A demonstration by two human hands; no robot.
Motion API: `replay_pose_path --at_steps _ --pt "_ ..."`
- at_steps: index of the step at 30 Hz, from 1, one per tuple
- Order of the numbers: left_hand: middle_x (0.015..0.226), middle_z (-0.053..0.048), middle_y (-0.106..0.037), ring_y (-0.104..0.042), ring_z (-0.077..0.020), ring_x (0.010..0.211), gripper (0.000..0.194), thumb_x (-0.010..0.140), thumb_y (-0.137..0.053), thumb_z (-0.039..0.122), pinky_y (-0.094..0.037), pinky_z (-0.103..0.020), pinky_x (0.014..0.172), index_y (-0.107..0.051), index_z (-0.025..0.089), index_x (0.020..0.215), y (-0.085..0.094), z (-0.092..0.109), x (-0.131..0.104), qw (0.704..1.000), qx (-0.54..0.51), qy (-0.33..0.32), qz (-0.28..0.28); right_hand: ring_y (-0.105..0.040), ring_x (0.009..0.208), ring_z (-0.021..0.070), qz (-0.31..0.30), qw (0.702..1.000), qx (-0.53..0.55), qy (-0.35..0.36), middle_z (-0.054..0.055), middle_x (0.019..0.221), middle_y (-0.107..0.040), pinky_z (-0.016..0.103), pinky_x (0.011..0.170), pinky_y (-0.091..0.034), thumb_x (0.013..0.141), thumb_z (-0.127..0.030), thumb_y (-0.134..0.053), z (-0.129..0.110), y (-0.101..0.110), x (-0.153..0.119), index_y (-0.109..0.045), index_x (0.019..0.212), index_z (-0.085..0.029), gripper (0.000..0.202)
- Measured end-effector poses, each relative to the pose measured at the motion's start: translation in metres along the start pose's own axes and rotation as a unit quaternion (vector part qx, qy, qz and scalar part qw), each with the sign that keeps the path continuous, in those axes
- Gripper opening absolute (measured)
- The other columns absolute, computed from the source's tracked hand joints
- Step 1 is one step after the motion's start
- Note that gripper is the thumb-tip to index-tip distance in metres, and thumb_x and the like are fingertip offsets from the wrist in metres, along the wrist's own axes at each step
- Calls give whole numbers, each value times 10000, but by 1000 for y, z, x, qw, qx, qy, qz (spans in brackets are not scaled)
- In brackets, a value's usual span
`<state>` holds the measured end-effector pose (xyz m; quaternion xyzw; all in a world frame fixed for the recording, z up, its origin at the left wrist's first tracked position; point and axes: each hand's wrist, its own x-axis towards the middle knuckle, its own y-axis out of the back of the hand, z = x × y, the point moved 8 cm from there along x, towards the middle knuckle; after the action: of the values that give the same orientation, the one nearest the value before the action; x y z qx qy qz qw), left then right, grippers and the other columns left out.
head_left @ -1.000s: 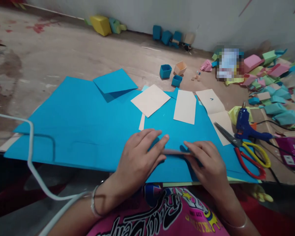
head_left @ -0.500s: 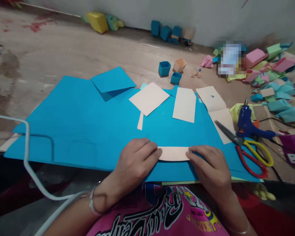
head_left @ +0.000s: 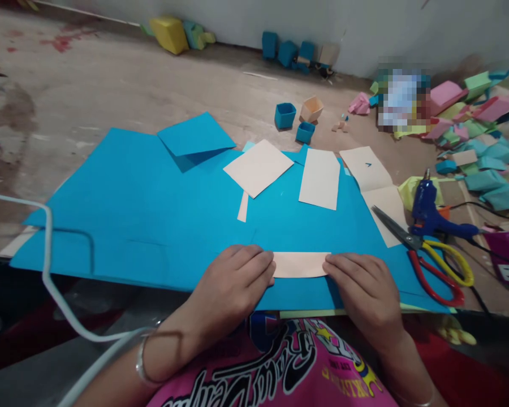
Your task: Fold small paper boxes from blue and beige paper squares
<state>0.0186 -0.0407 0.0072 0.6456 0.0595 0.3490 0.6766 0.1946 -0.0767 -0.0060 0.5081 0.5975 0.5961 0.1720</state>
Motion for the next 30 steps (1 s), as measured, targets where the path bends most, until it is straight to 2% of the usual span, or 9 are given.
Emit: replay_pose_path --at_steps 2,6,8,12,16,19,24,28,30 --pt "1030 -99 -701 -624 -239 956 209 949 -547 272 -500 -377 771 -667 130 1043 -2 -2 1 1000 -9 8 -8 -622 1077 245 5 1000 8 -8 101 1146 -705 426 861 -450 908 -64 -533 1 0 1 -609 1233 -190 357" --pt "1069 -102 -688 -621 -242 974 434 928 -492 527 -490 -376 780 -652 152 1077 -3 -5 6 999 -26 36 -20 -640 1036 229 21 999 36 -24 95 1095 -715 414 857 -476 876 -47 -573 1 4 5 -646 1162 -187 327" --pt "1076 -84 -696 -624 -233 987 356 948 -511 455 -479 -372 796 -638 166 1113 -2 -6 9 998 -33 48 -10 -640 1034 222 22 997 60 -38 101 1092 -711 404 865 -491 870 -51 -586 1 7 7 -649 1136 -175 301" --pt "976 -45 -722 -642 -186 869 200 964 -510 231 -462 -330 723 -636 176 1108 3 -10 11 993 -86 74 25 -649 1025 197 25 991 95 -90 86 1066 -712 343 865 -519 877 -76 -583 5 11 7 -647 1090 -180 245" --pt "948 -46 -721 -640 -185 840 204 960 -515 248 -442 -327 704 -640 174 1104 2 -10 17 991 -105 80 19 -675 936 181 35 990 85 -111 57 972 -725 303 808 -532 887 -104 -577 10 17 8 -646 1055 -199 205" --pt "891 -41 -716 -632 -192 847 205 955 -535 302 -414 -334 710 -652 175 1066 -1 -2 28 995 -83 58 -11 -670 942 185 19 994 85 -71 62 990 -722 319 810 -522 903 -85 -520 5 18 15 -636 1082 -197 241" --pt "663 -21 -649 -583 -184 731 206 950 -519 205 -328 -331 636 -670 181 812 -9 12 45 997 -39 40 -59 -644 937 186 -24 997 72 2 65 1011 -717 349 793 -471 931 -122 -515 -12 14 32 -634 1073 -196 200" --pt "625 -15 -614 -543 -178 658 254 918 -573 220 -294 -335 603 -627 185 672 -13 10 48 993 -42 75 -86 -632 849 184 -51 995 77 34 58 930 -712 337 728 -445 919 -243 -590 -22 7 40 -618 1082 -185 175" --pt "667 -22 -624 -532 -159 627 250 918 -573 229 -286 -322 575 -641 181 682 -13 3 47 988 -59 102 -103 -622 795 161 -54 992 115 15 46 879 -701 306 696 -452 930 -236 -570 -19 6 41 -616 1068 -184 154"
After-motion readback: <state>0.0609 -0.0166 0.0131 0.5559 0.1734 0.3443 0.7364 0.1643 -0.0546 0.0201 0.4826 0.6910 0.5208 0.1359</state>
